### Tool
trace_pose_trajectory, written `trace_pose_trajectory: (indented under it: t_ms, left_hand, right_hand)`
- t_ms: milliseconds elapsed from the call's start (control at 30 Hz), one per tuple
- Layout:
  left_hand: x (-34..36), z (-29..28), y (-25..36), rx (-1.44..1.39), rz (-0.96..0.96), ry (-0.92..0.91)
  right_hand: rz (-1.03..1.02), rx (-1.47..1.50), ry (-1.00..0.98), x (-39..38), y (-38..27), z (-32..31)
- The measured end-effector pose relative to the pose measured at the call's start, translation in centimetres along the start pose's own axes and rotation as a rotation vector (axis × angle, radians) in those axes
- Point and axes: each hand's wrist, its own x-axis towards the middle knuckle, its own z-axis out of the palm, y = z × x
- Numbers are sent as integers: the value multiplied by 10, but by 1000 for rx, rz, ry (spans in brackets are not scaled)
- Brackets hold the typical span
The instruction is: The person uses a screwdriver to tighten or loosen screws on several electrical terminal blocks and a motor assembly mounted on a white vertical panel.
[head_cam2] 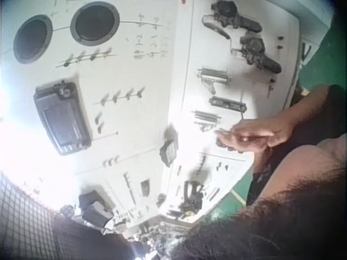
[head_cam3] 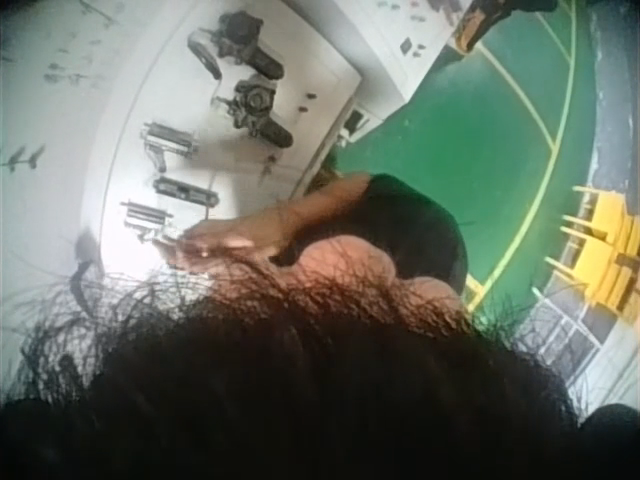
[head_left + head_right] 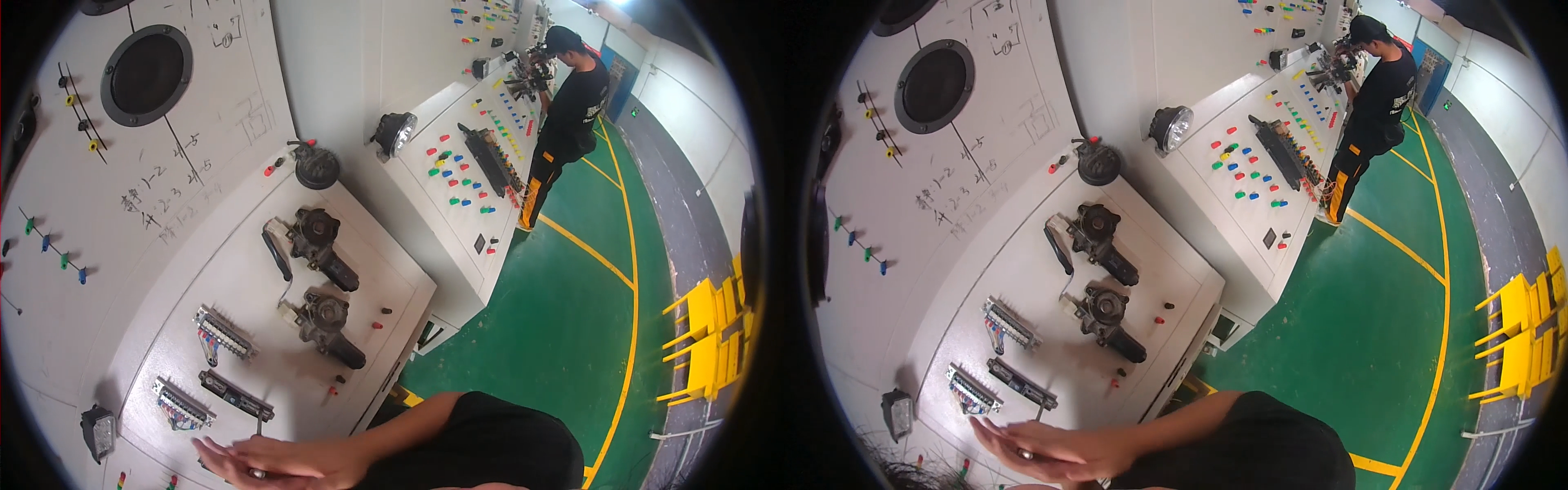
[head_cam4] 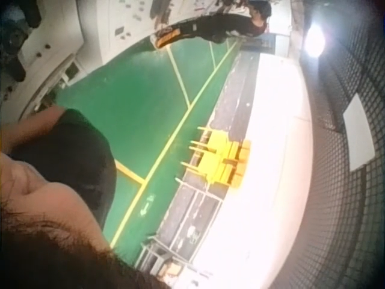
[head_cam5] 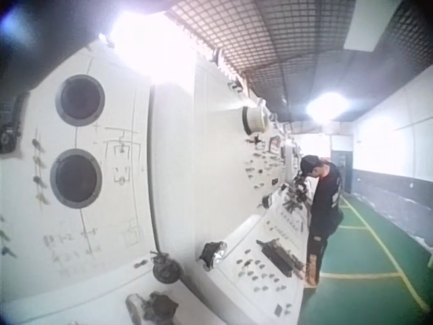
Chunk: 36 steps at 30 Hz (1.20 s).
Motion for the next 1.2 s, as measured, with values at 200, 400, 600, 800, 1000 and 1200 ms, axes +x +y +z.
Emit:
trace_pose_trajectory:
  t_ms: [200, 400, 600, 800, 1000, 1200]
  left_hand:
    - [3, -13, 3, -72, 18, -432]
    - [43, 35, 61, 181, 260, -333]
    - [33, 39, 1, -410, 181, 43]
    - [-12, -1, 7, -59, 35, 138]
    - [-17, 39, 62, 77, -133, 110]
    - [33, 17, 38, 228, -6, -312]
  right_hand:
    - [-55, -417, 159, -10, -3, -9]
    - [-332, -336, 133, 36, 7, -14]
    - [-242, -696, 114, 21, 10, -7]
    - [-117, -711, 167, 24, 12, -15]
    - [-155, -543, 96, 18, 24, -8]
    - [-16, -447, 52, -11, -5, 4]
